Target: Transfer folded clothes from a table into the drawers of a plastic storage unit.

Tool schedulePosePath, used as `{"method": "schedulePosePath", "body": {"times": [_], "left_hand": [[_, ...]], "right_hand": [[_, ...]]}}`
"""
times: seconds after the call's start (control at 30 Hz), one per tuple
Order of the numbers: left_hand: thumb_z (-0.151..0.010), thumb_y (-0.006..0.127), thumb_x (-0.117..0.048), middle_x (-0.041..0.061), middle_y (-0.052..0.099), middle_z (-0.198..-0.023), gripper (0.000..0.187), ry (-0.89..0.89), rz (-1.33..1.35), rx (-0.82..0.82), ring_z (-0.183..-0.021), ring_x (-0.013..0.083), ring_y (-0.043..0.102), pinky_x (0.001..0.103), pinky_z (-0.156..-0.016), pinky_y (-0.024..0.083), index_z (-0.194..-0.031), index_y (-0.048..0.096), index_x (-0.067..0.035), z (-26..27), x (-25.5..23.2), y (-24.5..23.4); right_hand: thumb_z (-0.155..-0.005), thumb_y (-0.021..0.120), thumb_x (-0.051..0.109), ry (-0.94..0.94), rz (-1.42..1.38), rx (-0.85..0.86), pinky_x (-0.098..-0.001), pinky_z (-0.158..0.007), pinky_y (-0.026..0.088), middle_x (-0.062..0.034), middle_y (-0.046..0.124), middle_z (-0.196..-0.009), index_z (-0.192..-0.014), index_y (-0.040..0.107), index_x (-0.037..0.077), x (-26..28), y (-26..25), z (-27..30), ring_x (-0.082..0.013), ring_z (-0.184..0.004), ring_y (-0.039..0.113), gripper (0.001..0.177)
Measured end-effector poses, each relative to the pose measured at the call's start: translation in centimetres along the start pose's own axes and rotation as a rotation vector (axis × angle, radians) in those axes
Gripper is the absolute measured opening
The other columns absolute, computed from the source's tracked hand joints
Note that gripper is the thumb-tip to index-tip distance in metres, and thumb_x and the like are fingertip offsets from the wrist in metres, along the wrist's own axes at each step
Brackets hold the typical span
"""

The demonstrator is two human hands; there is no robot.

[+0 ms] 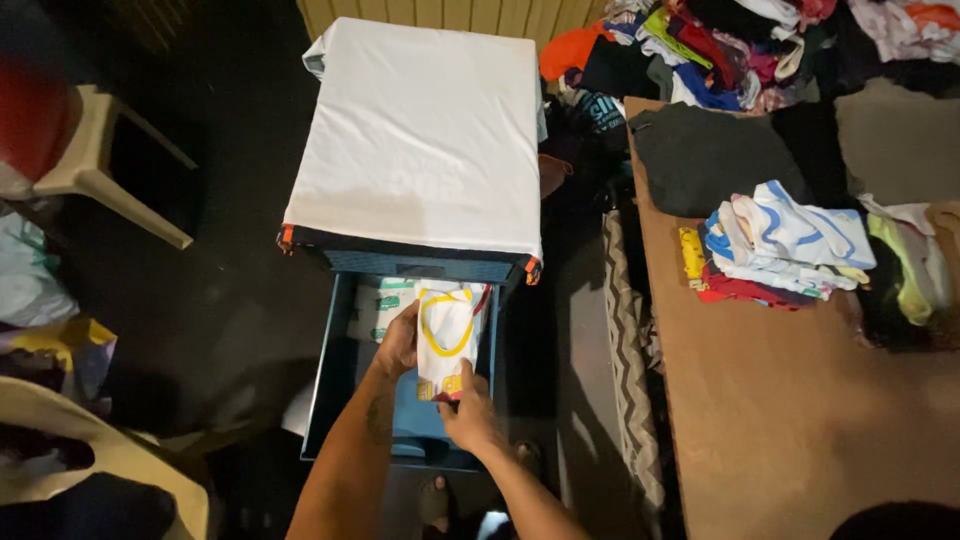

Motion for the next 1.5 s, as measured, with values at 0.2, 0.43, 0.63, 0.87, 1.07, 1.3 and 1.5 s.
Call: {"method": "schedulePosePath", "body": {"times": [0.2, 0.43, 0.63, 0.87, 1.07, 1.3, 1.5], "left_hand": [[-0.107, 0.04, -0.043, 0.016, 0.071, -0.125, 0.055, -0.061, -0.054, 0.022, -0.109, 0.0296, 0.068, 0.044, -0.104, 0.051, -0.135, 0.06, 0.0, -3.5, 0.1, -0.7], [-0.107, 0.044, -0.035, 0.016, 0.071, -0.121, 0.048, -0.069, -0.085, 0.067, -0.105, 0.0287, 0.07, 0.043, -0.099, 0.055, -0.129, 0.062, 0.003, -7.4, -0.5, -0.4], [-0.105, 0.05, -0.029, 0.018, 0.072, -0.121, 0.044, -0.104, -0.1, 0.106, -0.105, 0.0292, 0.071, 0.043, -0.097, 0.057, -0.127, 0.064, 0.006, -6.4, -0.7, 0.5], [-0.101, 0.052, -0.042, 0.018, 0.069, -0.128, 0.054, -0.201, 0.01, 0.229, -0.113, 0.0319, 0.067, 0.044, -0.103, 0.05, -0.132, 0.062, 0.002, -4.9, 0.1, 2.1], [-0.097, 0.058, -0.024, 0.015, 0.07, -0.119, 0.034, -0.09, -0.151, 0.185, -0.107, 0.0294, 0.068, 0.045, -0.097, 0.054, -0.125, 0.063, -0.005, -5.3, -1.3, 1.8], [-0.094, 0.059, -0.014, 0.021, 0.072, -0.116, 0.033, -0.196, -0.148, 0.171, -0.105, 0.0325, 0.07, 0.043, -0.098, 0.056, -0.12, 0.066, 0.004, -9.8, -1.0, -2.0], [-0.092, 0.059, -0.012, 0.021, 0.074, -0.113, 0.034, -0.084, -0.256, 0.059, -0.103, 0.0328, 0.069, 0.043, -0.094, 0.055, -0.118, 0.069, 0.007, -12.6, -1.1, -3.8]], "right_hand": [[-0.079, 0.082, 0.019, 0.014, 0.018, -0.011, -0.0473, -0.106, 0.045, -0.0263, 0.045, -0.139, -0.158, 0.02, 0.008, -1.3, 1.6, -2.2, -0.046, -0.127, 0.05, 0.101], [-0.079, 0.083, 0.02, 0.091, 0.015, 0.029, -0.0459, -0.111, 0.04, -0.0289, 0.038, -0.146, -0.157, 0.016, 0.002, -1.3, 1.5, -4.6, -0.0459, -0.135, 0.042, 0.104], [-0.079, 0.083, 0.021, 0.006, 0.072, -0.022, -0.0444, -0.118, 0.033, -0.0311, 0.032, -0.153, -0.155, 0.018, -0.004, -2.0, 2.5, -5.0, -0.0462, -0.143, 0.033, 0.104], [-0.083, 0.078, 0.016, -0.022, 0.019, -0.067, -0.0469, -0.119, 0.028, -0.0376, 0.007, -0.161, -0.153, 0.015, -0.01, 2.5, -0.7, -3.8, -0.0518, -0.147, 0.02, 0.098], [-0.09, 0.069, 0.017, -0.201, 0.104, -0.209, -0.0511, -0.122, 0.022, -0.0382, 0.011, -0.161, -0.15, 0.027, -0.014, 3.9, -1.9, -8.6, -0.0545, -0.149, 0.018, 0.079], [-0.098, 0.058, 0.024, -0.181, 0.232, -0.119, -0.0526, -0.123, 0.015, -0.0386, 0.006, -0.162, -0.148, 0.028, -0.016, 3.3, -1.2, -13.1, -0.0556, -0.15, 0.011, 0.071], [-0.094, 0.061, 0.019, -0.134, 0.226, -0.103, -0.0516, -0.126, 0.013, -0.0392, 0.002, -0.162, -0.148, 0.024, -0.019, 1.3, 0.6, -14.7, -0.0555, -0.152, 0.007, 0.076]]}}
Point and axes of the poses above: each hand's wrist, its own z-axis away from the middle knuckle, its own y-axis out of the palm, x = y × z, the point moved 9 cm from there along -z, towards the middle knuckle
